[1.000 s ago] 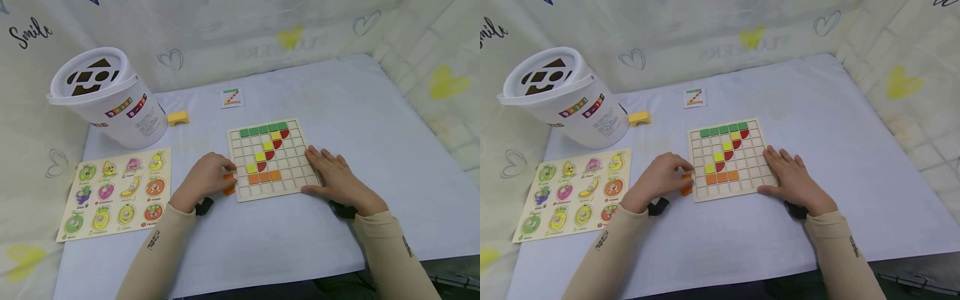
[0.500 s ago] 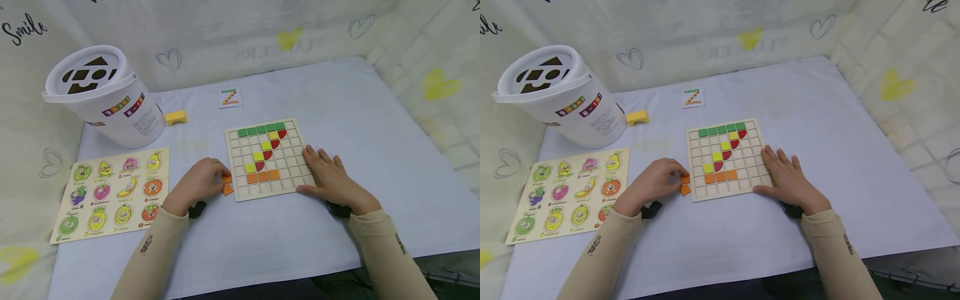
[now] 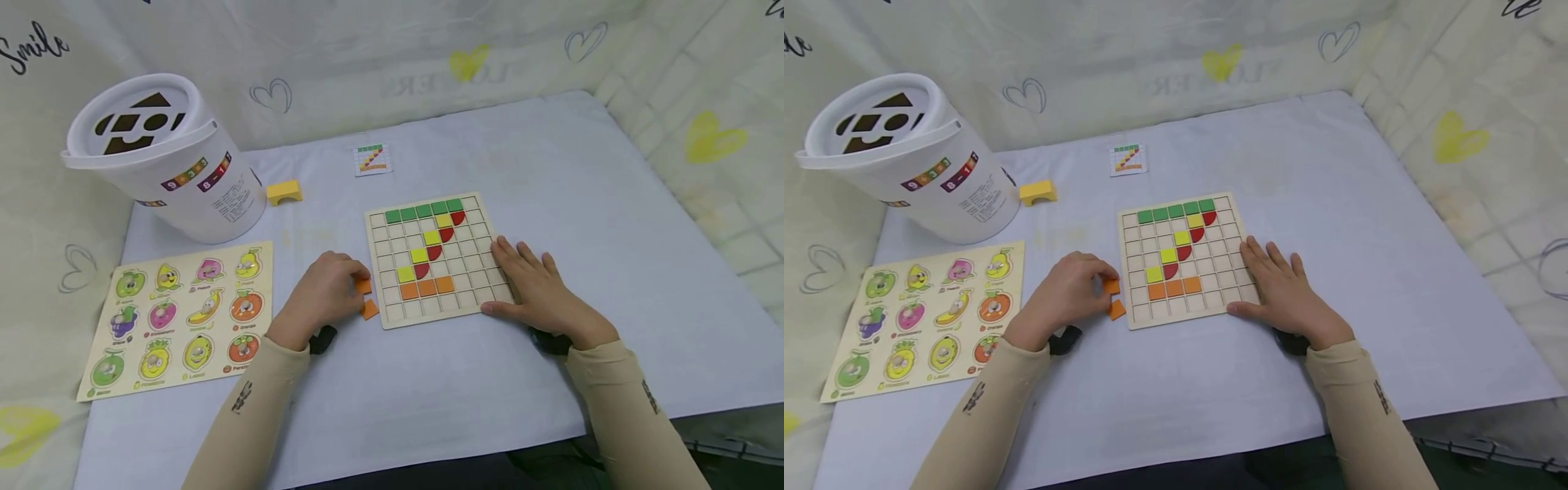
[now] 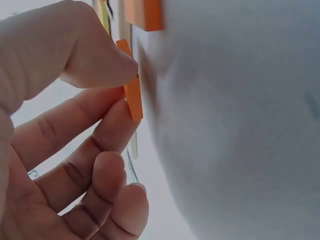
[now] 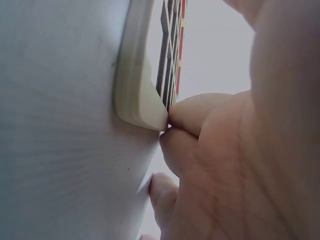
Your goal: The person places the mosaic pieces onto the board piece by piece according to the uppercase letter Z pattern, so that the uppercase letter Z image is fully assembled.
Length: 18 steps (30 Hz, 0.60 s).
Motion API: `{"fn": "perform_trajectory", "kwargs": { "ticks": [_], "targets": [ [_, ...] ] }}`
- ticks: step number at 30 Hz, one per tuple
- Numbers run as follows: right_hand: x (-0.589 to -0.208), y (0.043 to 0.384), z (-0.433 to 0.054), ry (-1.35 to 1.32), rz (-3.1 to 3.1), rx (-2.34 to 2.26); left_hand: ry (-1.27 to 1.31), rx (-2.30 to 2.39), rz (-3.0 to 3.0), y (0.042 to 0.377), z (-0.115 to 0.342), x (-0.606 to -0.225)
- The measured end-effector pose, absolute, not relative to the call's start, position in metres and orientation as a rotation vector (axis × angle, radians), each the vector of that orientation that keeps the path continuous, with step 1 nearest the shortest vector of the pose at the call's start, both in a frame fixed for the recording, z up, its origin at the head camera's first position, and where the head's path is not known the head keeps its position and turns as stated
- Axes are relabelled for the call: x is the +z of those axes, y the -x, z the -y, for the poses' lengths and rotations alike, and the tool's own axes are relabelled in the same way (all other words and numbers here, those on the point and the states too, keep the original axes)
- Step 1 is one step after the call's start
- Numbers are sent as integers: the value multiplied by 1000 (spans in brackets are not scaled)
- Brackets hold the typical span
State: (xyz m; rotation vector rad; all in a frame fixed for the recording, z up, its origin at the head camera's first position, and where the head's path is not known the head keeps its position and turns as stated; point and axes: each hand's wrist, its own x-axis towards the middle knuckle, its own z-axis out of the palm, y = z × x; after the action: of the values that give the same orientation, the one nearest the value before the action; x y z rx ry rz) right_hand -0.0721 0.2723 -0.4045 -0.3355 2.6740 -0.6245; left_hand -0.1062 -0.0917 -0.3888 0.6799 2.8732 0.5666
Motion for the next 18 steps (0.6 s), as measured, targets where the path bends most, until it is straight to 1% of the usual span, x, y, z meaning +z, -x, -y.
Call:
{"fn": "perform_trajectory", "kwargs": {
  "ticks": [7, 12, 18],
  "targets": [
    [-403, 72, -273, 325, -2671, -633, -719, 641, -2834, 107, 77, -386],
    [-403, 72, -274, 331, -2668, -645, -751, 672, -2798, 107, 55, -384],
    [-403, 71, -274, 330, -2670, -655, -864, 698, -2727, 111, 24, -381]
  ]
}}
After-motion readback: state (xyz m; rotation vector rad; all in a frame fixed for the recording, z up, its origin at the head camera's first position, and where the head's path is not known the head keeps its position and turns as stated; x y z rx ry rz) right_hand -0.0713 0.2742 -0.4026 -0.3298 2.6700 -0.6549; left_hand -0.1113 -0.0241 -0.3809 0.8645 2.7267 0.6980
